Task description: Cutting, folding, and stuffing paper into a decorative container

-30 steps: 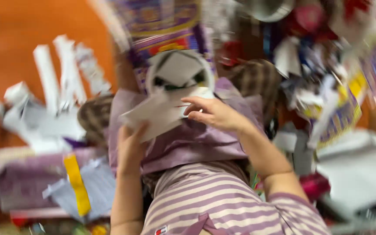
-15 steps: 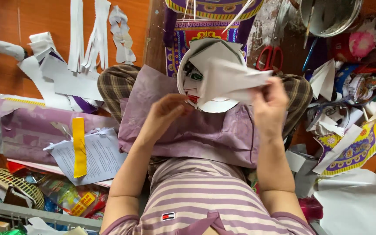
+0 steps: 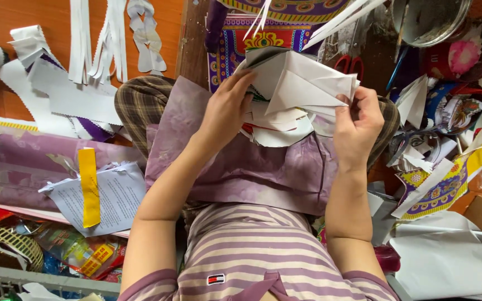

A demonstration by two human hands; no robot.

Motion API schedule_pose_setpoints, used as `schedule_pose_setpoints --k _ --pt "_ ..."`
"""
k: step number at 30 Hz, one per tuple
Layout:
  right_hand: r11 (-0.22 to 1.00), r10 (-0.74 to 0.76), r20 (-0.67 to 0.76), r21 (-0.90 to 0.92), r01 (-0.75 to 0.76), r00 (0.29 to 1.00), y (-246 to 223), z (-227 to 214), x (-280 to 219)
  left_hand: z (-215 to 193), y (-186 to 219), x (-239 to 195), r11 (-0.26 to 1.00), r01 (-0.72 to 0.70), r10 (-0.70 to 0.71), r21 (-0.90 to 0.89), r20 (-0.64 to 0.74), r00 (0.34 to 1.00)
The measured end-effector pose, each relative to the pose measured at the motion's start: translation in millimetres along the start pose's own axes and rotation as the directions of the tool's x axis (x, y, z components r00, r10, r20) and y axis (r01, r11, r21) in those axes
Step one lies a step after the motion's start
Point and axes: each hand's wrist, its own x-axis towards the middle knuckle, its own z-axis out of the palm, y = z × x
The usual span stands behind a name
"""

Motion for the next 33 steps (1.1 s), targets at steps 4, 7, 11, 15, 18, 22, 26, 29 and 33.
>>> schedule_pose_setpoints --k 4,7,11,15,18,22,26,29,33 --pt "0.999 0.03 0.059 0.016 -0.031 0.998 -4 3 4 14 -2 17 0.988 -0.082 0.071 0.129 0.084 0.994" --pt "0.961 0.205 0.184 0.148 -0.233 0.961 3 5 2 12 -1 28 1.0 -0.007 0.005 0.013 0.146 0.989" --pt "0.942 0.218 0.238 0.203 -0.268 0.946 8 12 -1 13 -2 28 1.0 0.007 -0.009 0.017 0.134 0.991" --pt "0.99 0.125 0.245 0.038 -0.138 0.962 6 20 -4 16 -3 27 0.995 -0.063 0.046 0.079 0.199 0.979" --pt "0.997 0.072 0.252 -0.022 -0.068 0.965 10 24 -5 26 -7 26 0.997 -0.042 0.032 0.061 0.16 0.987" --pt "0.993 -0.01 0.265 -0.112 0.041 0.964 14 28 -6 33 -4 26 0.995 0.032 -0.045 0.094 0.146 0.988" --pt "0.99 -0.027 0.247 -0.127 0.06 0.969 -6 29 -3 39 -17 25 0.983 -0.053 0.019 0.177 0.193 0.981" --pt "0.988 -0.119 0.31 -0.054 0.142 0.943 -14 22 4 20 -19 27 0.987 -0.085 0.055 0.136 0.211 0.976" --pt "0.988 -0.144 0.21 0.079 0.13 0.967 -30 15 25 -42 -5 24 0.975 0.064 -0.043 -0.212 0.101 0.994"
